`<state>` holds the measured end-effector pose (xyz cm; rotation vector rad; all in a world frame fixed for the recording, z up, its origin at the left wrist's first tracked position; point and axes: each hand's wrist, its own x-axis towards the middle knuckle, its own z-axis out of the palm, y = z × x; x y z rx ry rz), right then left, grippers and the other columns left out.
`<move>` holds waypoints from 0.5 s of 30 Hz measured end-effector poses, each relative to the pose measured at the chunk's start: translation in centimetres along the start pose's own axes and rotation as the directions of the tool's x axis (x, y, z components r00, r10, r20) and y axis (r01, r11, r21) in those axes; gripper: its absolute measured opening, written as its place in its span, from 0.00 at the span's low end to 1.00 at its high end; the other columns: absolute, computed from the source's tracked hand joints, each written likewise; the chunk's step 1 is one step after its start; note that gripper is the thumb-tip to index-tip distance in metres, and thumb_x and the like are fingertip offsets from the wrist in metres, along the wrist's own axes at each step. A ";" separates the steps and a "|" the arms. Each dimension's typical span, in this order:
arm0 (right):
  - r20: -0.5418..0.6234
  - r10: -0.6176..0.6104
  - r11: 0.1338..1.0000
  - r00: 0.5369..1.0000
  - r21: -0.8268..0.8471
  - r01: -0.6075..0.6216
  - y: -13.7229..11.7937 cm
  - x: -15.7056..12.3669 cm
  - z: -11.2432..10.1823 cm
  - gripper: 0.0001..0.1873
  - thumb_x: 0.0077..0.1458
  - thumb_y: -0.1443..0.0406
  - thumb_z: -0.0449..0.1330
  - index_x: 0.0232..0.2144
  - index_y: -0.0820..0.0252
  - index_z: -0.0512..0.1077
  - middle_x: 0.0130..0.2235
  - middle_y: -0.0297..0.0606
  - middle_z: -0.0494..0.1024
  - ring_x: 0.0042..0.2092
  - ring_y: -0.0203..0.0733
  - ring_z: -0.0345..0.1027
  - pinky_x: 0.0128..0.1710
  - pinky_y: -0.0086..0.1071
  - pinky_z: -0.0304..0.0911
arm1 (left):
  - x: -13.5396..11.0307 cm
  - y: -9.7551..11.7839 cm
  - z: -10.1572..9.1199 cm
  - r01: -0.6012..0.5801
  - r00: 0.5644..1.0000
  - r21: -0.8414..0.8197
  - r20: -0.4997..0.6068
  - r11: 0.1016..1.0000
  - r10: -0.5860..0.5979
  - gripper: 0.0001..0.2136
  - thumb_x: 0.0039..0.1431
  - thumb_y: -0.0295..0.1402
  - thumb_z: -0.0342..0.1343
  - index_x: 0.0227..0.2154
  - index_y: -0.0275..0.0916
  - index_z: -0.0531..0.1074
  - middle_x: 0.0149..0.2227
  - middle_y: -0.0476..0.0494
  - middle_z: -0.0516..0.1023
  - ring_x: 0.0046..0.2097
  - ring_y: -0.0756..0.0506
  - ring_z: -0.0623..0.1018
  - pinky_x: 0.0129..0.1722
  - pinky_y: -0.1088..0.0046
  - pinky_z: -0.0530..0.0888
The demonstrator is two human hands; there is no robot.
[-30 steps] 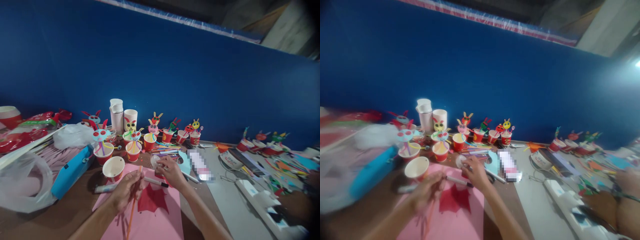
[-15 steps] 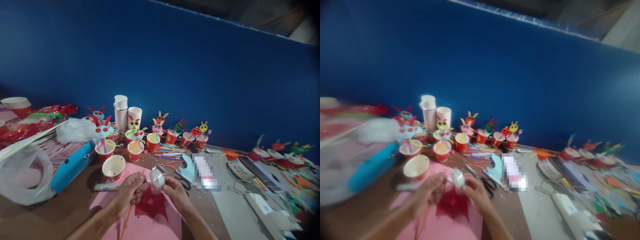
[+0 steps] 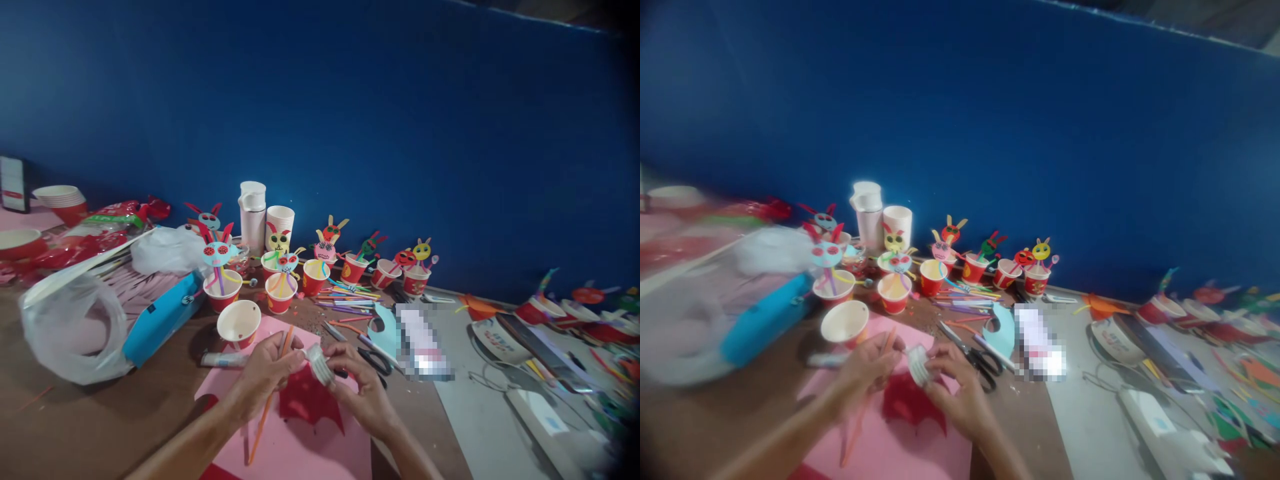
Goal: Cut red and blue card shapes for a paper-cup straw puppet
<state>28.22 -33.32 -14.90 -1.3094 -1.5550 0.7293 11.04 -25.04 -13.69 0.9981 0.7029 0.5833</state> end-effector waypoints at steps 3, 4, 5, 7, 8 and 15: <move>0.009 0.004 0.999 1.000 -0.035 -0.004 -0.3 0.0 0.1 0.08 0.47 0.70 0.57 0.32 0.57 0.72 0.40 0.40 0.67 0.43 0.43 0.63 0.44 0.36 0.58 | -0.1 0.0 0.2 -0.015 1.000 0.012 -0.026 1.000 0.016 0.15 0.42 0.38 0.60 0.29 0.37 0.63 0.15 0.61 0.54 0.15 0.58 0.51 0.15 0.81 0.48; 0.011 0.005 0.999 1.000 -0.044 -0.004 -0.4 0.0 0.1 0.08 0.47 0.70 0.57 0.32 0.57 0.72 0.40 0.40 0.67 0.43 0.43 0.63 0.44 0.36 0.59 | 0.0 0.0 0.3 -0.017 0.999 0.013 -0.034 1.000 0.017 0.15 0.42 0.38 0.61 0.29 0.37 0.63 0.15 0.61 0.54 0.15 0.58 0.52 0.15 0.81 0.48; 0.012 0.003 0.999 1.000 -0.052 -0.002 -0.5 0.0 0.1 0.08 0.47 0.71 0.57 0.32 0.57 0.72 0.40 0.40 0.68 0.43 0.43 0.63 0.44 0.36 0.59 | 0.0 -0.1 0.4 -0.015 0.999 0.013 -0.041 1.000 0.016 0.15 0.42 0.38 0.61 0.28 0.37 0.63 0.15 0.60 0.54 0.15 0.59 0.52 0.15 0.81 0.48; 0.016 -0.007 0.998 1.000 -0.067 0.008 -0.6 -0.1 0.2 0.09 0.47 0.71 0.57 0.32 0.56 0.72 0.40 0.40 0.68 0.43 0.43 0.63 0.44 0.37 0.58 | 0.1 -0.2 0.4 -0.002 0.999 0.009 -0.042 1.000 0.003 0.14 0.42 0.38 0.60 0.28 0.37 0.63 0.14 0.60 0.54 0.15 0.58 0.51 0.15 0.81 0.48; 0.018 -0.009 0.997 1.000 -0.076 0.011 -0.7 -0.1 0.2 0.09 0.47 0.71 0.57 0.32 0.56 0.72 0.40 0.40 0.68 0.44 0.43 0.63 0.45 0.37 0.58 | 0.2 -0.2 0.4 0.004 0.999 0.006 -0.042 1.000 -0.004 0.13 0.43 0.38 0.60 0.27 0.37 0.63 0.14 0.61 0.53 0.15 0.58 0.51 0.15 0.81 0.47; 0.039 0.009 0.993 0.999 -0.122 -0.005 -0.7 -0.2 -0.1 0.09 0.46 0.72 0.56 0.32 0.57 0.70 0.40 0.40 0.68 0.43 0.43 0.62 0.45 0.36 0.58 | 0.3 -0.3 -0.3 0.009 1.000 -0.024 -0.028 1.000 -0.009 0.10 0.47 0.38 0.56 0.25 0.38 0.62 0.13 0.61 0.51 0.15 0.58 0.49 0.15 0.81 0.46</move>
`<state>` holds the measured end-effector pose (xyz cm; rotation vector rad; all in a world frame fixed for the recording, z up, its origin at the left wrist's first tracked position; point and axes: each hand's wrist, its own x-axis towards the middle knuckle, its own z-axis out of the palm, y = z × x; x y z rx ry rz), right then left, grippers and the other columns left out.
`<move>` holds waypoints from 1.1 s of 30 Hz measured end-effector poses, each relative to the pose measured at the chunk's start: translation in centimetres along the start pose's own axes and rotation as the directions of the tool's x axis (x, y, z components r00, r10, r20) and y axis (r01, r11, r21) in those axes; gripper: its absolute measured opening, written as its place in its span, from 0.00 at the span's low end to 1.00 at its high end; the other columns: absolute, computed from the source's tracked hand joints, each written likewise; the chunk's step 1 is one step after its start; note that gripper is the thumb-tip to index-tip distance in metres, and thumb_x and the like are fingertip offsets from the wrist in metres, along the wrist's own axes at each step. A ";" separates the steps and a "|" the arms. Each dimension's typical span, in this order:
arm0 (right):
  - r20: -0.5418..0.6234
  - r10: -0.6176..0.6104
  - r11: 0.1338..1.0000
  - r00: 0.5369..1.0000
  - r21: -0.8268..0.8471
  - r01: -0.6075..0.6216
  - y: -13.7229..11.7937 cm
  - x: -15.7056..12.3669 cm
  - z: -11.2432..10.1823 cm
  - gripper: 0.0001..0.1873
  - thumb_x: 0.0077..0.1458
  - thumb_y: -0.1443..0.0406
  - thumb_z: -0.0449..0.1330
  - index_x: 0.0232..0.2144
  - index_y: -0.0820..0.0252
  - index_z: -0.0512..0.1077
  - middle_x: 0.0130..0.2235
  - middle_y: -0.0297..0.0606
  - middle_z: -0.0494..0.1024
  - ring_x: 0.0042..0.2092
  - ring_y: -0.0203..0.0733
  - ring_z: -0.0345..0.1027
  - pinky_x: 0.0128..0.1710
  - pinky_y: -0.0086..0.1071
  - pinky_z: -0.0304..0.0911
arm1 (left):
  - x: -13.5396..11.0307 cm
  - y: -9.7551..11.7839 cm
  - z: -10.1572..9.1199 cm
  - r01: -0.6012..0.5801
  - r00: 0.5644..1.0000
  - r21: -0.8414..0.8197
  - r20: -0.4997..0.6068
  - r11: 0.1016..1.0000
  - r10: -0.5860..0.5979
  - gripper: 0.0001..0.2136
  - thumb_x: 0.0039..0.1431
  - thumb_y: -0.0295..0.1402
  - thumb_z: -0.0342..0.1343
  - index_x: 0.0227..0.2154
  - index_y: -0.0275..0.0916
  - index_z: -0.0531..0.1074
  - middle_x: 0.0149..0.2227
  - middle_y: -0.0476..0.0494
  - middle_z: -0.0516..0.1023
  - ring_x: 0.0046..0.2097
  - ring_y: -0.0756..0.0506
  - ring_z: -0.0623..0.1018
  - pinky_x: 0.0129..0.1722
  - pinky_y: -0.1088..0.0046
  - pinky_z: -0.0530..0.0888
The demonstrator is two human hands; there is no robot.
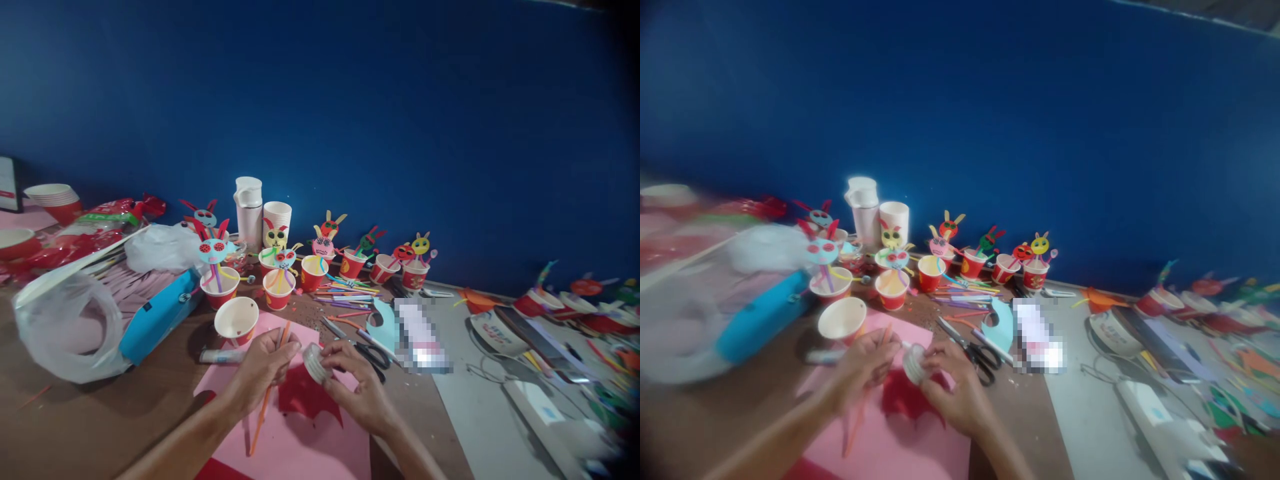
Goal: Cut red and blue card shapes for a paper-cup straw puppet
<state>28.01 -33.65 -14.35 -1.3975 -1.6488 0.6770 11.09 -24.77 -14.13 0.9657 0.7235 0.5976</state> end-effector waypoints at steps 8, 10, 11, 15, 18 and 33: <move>0.001 -0.010 0.997 1.000 -0.073 0.010 -0.2 0.0 -0.1 0.04 0.49 0.70 0.54 0.30 0.59 0.67 0.37 0.38 0.67 0.40 0.41 0.62 0.40 0.32 0.58 | -0.3 -0.5 0.3 -0.026 1.000 0.026 -0.005 0.999 0.027 0.10 0.48 0.37 0.55 0.25 0.37 0.62 0.15 0.59 0.52 0.16 0.58 0.50 0.16 0.80 0.46; -0.018 -0.022 0.993 1.000 -0.118 0.020 -0.2 0.0 0.0 0.03 0.50 0.69 0.54 0.30 0.59 0.67 0.37 0.38 0.67 0.40 0.41 0.62 0.40 0.33 0.58 | -0.4 -0.6 0.4 -0.035 0.999 0.040 -0.005 0.999 0.036 0.10 0.48 0.37 0.55 0.25 0.37 0.62 0.14 0.59 0.53 0.16 0.57 0.51 0.17 0.79 0.47; -0.031 -0.030 0.989 0.999 -0.143 0.025 -0.2 0.0 0.0 0.03 0.50 0.68 0.54 0.30 0.59 0.67 0.37 0.38 0.67 0.40 0.41 0.62 0.40 0.33 0.58 | -0.5 -0.6 0.5 -0.037 0.999 0.047 -0.008 0.998 0.038 0.10 0.48 0.37 0.55 0.25 0.37 0.63 0.14 0.59 0.53 0.17 0.57 0.51 0.17 0.79 0.47; -0.121 -0.049 0.974 0.991 -0.224 0.021 -0.1 0.1 -0.1 0.03 0.51 0.67 0.54 0.26 0.59 0.66 0.35 0.39 0.69 0.39 0.42 0.62 0.39 0.34 0.57 | -1.2 0.0 1.2 -0.054 0.998 0.084 -0.035 0.995 0.057 0.09 0.48 0.37 0.55 0.25 0.37 0.63 0.15 0.58 0.54 0.17 0.57 0.52 0.17 0.80 0.48; -0.141 -0.053 0.974 0.989 -0.227 0.020 0.1 0.1 -0.4 0.05 0.52 0.66 0.53 0.25 0.59 0.65 0.35 0.39 0.69 0.38 0.41 0.62 0.39 0.33 0.57 | -1.7 0.6 1.9 -0.041 0.999 0.110 -0.003 0.993 0.042 0.10 0.48 0.37 0.55 0.25 0.36 0.63 0.14 0.59 0.54 0.16 0.58 0.51 0.16 0.80 0.48; -0.095 0.121 0.983 0.988 -0.128 -0.133 -0.7 -0.6 0.3 0.08 0.51 0.66 0.53 0.36 0.57 0.68 0.29 0.32 0.70 0.33 0.38 0.61 0.34 0.29 0.54 | -1.1 2.8 3.0 0.002 0.986 0.263 0.163 0.965 -0.047 0.08 0.51 0.36 0.53 0.25 0.37 0.62 0.14 0.59 0.54 0.16 0.57 0.52 0.16 0.79 0.49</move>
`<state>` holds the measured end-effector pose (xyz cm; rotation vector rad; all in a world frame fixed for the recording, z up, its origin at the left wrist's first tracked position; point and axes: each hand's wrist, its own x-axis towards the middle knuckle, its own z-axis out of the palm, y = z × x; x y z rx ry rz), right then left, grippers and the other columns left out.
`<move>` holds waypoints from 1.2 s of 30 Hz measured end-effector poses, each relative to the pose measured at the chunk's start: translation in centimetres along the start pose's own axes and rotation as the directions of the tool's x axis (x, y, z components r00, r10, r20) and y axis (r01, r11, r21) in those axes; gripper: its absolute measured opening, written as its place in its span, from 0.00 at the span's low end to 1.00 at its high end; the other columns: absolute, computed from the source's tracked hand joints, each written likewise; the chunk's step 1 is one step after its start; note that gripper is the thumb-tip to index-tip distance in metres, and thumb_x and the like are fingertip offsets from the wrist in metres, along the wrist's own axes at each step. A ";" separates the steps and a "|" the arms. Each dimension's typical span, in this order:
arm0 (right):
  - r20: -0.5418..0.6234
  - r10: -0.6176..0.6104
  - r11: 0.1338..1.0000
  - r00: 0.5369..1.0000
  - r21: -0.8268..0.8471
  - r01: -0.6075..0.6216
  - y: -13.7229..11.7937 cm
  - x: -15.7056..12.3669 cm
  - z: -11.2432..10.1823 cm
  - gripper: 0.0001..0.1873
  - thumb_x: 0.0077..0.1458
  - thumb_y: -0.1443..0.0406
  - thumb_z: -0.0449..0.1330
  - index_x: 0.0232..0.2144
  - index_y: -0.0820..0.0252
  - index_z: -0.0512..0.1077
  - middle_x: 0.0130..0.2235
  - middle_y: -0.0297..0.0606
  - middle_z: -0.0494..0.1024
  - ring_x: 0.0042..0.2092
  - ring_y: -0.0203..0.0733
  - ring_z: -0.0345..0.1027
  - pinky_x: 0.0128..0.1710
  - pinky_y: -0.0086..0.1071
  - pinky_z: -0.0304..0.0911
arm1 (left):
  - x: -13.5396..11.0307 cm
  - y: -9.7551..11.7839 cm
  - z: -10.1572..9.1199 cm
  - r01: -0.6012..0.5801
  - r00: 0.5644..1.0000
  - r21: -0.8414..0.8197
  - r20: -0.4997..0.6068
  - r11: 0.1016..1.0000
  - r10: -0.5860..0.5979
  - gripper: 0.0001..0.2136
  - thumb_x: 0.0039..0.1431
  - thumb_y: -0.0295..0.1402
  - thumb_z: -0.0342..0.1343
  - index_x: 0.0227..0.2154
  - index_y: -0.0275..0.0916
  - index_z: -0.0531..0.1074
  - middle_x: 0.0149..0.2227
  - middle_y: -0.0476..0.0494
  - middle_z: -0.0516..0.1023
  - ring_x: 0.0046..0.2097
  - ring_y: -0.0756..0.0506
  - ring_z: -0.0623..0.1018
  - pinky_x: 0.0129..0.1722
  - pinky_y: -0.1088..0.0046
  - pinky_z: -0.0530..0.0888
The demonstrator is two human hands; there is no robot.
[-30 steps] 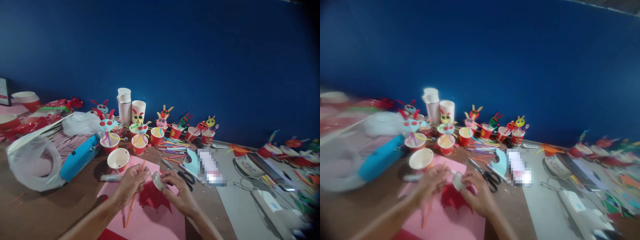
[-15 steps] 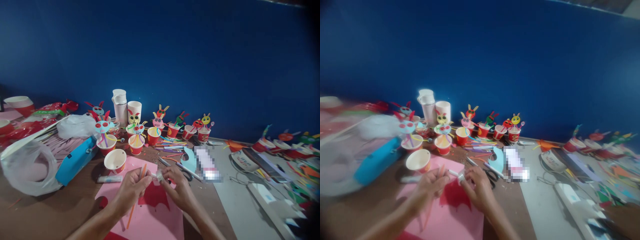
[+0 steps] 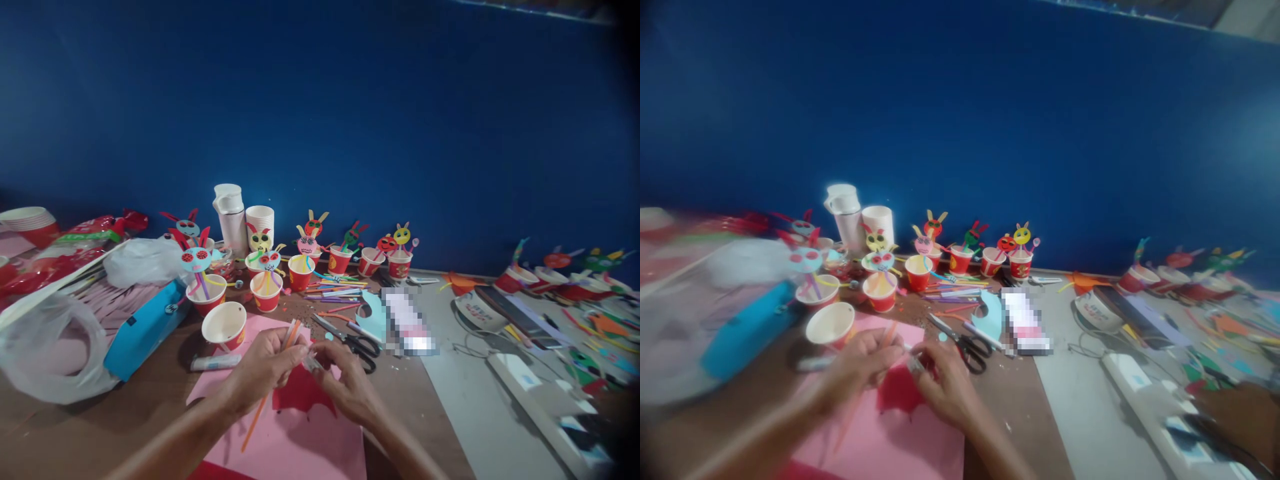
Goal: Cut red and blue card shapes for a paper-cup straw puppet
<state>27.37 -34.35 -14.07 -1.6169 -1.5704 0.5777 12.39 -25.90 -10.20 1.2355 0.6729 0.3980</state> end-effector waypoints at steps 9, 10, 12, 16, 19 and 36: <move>0.074 0.009 0.984 0.997 0.175 -0.022 0.1 0.2 0.4 0.05 0.51 0.67 0.54 0.27 0.60 0.70 0.29 0.33 0.70 0.32 0.36 0.62 0.33 0.27 0.56 | 0.2 0.4 -0.5 -0.046 0.999 0.077 0.010 0.996 0.046 0.09 0.51 0.35 0.52 0.23 0.36 0.61 0.15 0.59 0.53 0.18 0.57 0.51 0.17 0.79 0.48; 0.062 -0.008 0.980 0.998 0.197 -0.005 0.1 0.2 0.5 0.03 0.50 0.68 0.56 0.27 0.60 0.70 0.32 0.34 0.71 0.35 0.37 0.63 0.36 0.28 0.56 | 0.2 0.4 -0.5 -0.036 0.999 0.098 0.015 0.995 0.034 0.09 0.51 0.35 0.52 0.23 0.36 0.61 0.15 0.58 0.53 0.18 0.57 0.52 0.17 0.79 0.49; 0.078 -0.033 0.958 0.996 0.286 0.010 -0.1 0.2 0.6 0.03 0.48 0.70 0.56 0.29 0.60 0.69 0.36 0.34 0.71 0.39 0.38 0.63 0.40 0.29 0.56 | 0.2 0.6 -0.3 -0.011 1.000 0.137 0.023 0.990 0.008 0.09 0.51 0.36 0.52 0.23 0.36 0.62 0.15 0.58 0.55 0.17 0.57 0.53 0.17 0.79 0.49; 0.166 -0.047 0.877 0.985 0.478 -0.039 -0.4 0.0 0.9 0.04 0.50 0.69 0.55 0.32 0.60 0.67 0.35 0.35 0.72 0.38 0.38 0.64 0.38 0.29 0.59 | 0.1 1.1 -0.3 -0.003 0.998 0.173 0.067 0.985 -0.009 0.09 0.52 0.36 0.51 0.23 0.36 0.63 0.16 0.57 0.56 0.18 0.57 0.53 0.17 0.80 0.50; 0.182 -0.053 0.848 0.982 0.527 -0.052 -0.3 -0.3 1.1 0.07 0.50 0.66 0.56 0.35 0.60 0.67 0.36 0.36 0.72 0.38 0.38 0.65 0.37 0.29 0.59 | 0.0 1.5 -0.3 -0.022 0.993 0.212 0.119 0.977 -0.003 0.11 0.52 0.36 0.51 0.20 0.35 0.61 0.16 0.57 0.57 0.18 0.57 0.54 0.17 0.80 0.51; 0.115 0.012 0.634 0.993 0.768 -0.096 0.9 -0.6 1.7 0.13 0.51 0.57 0.57 0.35 0.59 0.71 0.30 0.35 0.71 0.30 0.34 0.63 0.30 0.27 0.60 | -1.0 4.4 0.3 0.002 0.971 0.377 0.220 0.926 -0.092 0.11 0.50 0.39 0.51 0.23 0.36 0.63 0.19 0.57 0.56 0.18 0.57 0.52 0.17 0.80 0.49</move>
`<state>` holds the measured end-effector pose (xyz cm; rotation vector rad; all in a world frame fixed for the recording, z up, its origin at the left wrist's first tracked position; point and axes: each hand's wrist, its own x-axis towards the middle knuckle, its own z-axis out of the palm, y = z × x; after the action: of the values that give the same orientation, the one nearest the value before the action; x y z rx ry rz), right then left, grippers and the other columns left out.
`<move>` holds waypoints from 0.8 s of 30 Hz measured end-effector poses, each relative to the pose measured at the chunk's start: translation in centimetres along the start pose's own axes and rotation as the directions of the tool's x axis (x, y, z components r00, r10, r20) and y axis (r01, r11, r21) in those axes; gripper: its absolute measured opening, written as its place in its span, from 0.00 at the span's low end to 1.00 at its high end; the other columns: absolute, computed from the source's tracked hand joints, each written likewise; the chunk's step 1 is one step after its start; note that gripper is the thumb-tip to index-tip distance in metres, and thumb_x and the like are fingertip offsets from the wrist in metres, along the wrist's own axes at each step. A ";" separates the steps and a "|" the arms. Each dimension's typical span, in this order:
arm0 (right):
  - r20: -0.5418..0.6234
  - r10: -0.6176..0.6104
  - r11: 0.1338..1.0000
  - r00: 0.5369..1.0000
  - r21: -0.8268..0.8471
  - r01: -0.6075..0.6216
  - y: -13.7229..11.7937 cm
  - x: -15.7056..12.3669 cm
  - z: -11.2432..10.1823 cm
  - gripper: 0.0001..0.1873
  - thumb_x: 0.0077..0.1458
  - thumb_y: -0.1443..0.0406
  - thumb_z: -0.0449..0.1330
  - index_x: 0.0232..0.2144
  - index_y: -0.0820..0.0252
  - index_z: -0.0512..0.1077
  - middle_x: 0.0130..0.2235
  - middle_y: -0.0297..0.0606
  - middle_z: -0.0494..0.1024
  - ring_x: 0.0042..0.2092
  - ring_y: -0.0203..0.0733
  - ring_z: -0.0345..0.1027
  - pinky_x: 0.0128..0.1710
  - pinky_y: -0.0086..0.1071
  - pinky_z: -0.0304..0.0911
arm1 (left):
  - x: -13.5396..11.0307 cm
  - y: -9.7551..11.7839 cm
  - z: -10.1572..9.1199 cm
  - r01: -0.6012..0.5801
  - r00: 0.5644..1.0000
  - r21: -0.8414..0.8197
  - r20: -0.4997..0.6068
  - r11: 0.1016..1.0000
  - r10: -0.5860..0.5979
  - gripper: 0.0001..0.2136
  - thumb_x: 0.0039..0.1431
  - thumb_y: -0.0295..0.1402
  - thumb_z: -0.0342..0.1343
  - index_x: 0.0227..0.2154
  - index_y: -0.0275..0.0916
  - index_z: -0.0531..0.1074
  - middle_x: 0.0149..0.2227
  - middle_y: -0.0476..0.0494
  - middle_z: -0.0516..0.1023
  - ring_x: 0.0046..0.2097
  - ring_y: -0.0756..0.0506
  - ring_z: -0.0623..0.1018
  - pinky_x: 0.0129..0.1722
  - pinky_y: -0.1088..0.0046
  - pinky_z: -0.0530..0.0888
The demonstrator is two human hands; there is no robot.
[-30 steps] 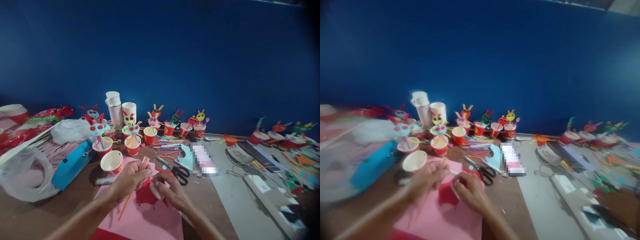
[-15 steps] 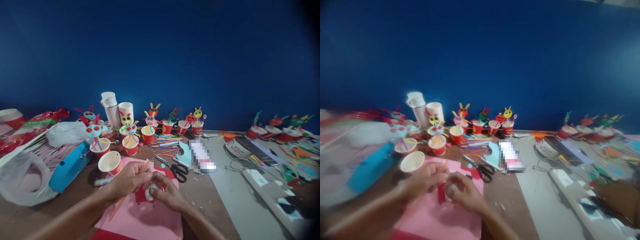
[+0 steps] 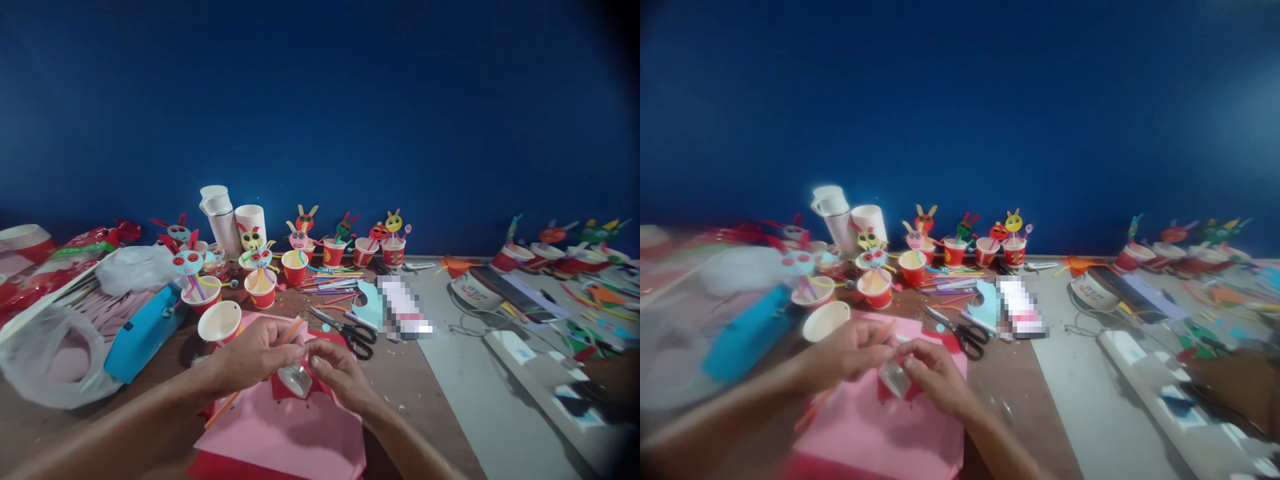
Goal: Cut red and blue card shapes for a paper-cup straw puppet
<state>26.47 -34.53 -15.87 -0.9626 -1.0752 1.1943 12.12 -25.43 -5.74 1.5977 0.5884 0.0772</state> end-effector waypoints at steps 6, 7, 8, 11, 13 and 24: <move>-0.053 -0.044 0.999 0.998 0.023 0.045 -0.4 0.0 0.7 0.12 0.49 0.57 0.58 0.30 0.61 0.70 0.30 0.38 0.74 0.32 0.37 0.67 0.35 0.32 0.62 | 0.1 -0.1 0.3 -0.020 0.999 0.020 -0.032 1.000 0.021 0.08 0.51 0.35 0.50 0.22 0.36 0.64 0.18 0.55 0.58 0.18 0.56 0.53 0.16 0.80 0.49; -0.067 -0.046 0.998 0.997 0.039 0.048 -0.3 0.0 0.8 0.12 0.49 0.58 0.58 0.29 0.62 0.70 0.29 0.37 0.74 0.31 0.37 0.67 0.35 0.32 0.62 | 0.1 0.0 0.4 -0.021 0.999 0.032 -0.034 0.999 0.022 0.08 0.51 0.35 0.50 0.22 0.36 0.65 0.18 0.55 0.59 0.18 0.56 0.53 0.16 0.80 0.49; -0.080 -0.048 0.997 0.996 0.055 0.052 -0.2 0.0 0.9 0.11 0.50 0.59 0.58 0.28 0.62 0.70 0.28 0.37 0.74 0.31 0.37 0.67 0.34 0.32 0.62 | 0.1 0.0 0.4 -0.022 0.999 0.041 -0.037 0.999 0.023 0.08 0.51 0.34 0.50 0.22 0.36 0.65 0.18 0.55 0.59 0.18 0.56 0.53 0.16 0.80 0.49; -0.110 -0.034 0.995 0.993 0.086 0.043 0.2 0.0 1.1 0.10 0.50 0.60 0.58 0.27 0.63 0.70 0.25 0.37 0.74 0.27 0.36 0.67 0.30 0.29 0.62 | 0.2 0.0 0.5 -0.022 0.999 0.037 -0.044 0.999 0.023 0.07 0.51 0.32 0.49 0.22 0.36 0.66 0.18 0.54 0.61 0.18 0.57 0.54 0.16 0.80 0.50; -0.130 -0.011 0.997 0.991 0.077 0.021 0.3 0.0 1.1 0.10 0.50 0.60 0.58 0.26 0.63 0.70 0.24 0.36 0.74 0.25 0.34 0.66 0.27 0.28 0.62 | 0.2 -0.1 0.5 -0.026 0.998 0.017 -0.052 1.000 0.026 0.07 0.51 0.32 0.49 0.21 0.36 0.65 0.18 0.55 0.61 0.18 0.57 0.54 0.16 0.81 0.50; -0.253 -0.110 0.969 0.961 -0.244 0.047 -1.6 0.3 -0.2 0.10 0.51 0.62 0.55 0.25 0.63 0.70 0.21 0.34 0.71 0.25 0.34 0.65 0.27 0.28 0.61 | 0.4 -2.7 0.4 0.015 0.993 -0.171 -0.112 0.985 -0.034 0.17 0.54 0.41 0.48 0.43 0.36 0.63 0.18 0.58 0.53 0.18 0.57 0.51 0.16 0.81 0.48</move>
<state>27.01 -34.46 -14.37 -1.2145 -1.0431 0.8547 11.72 -25.64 -8.45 1.4271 0.6725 0.1969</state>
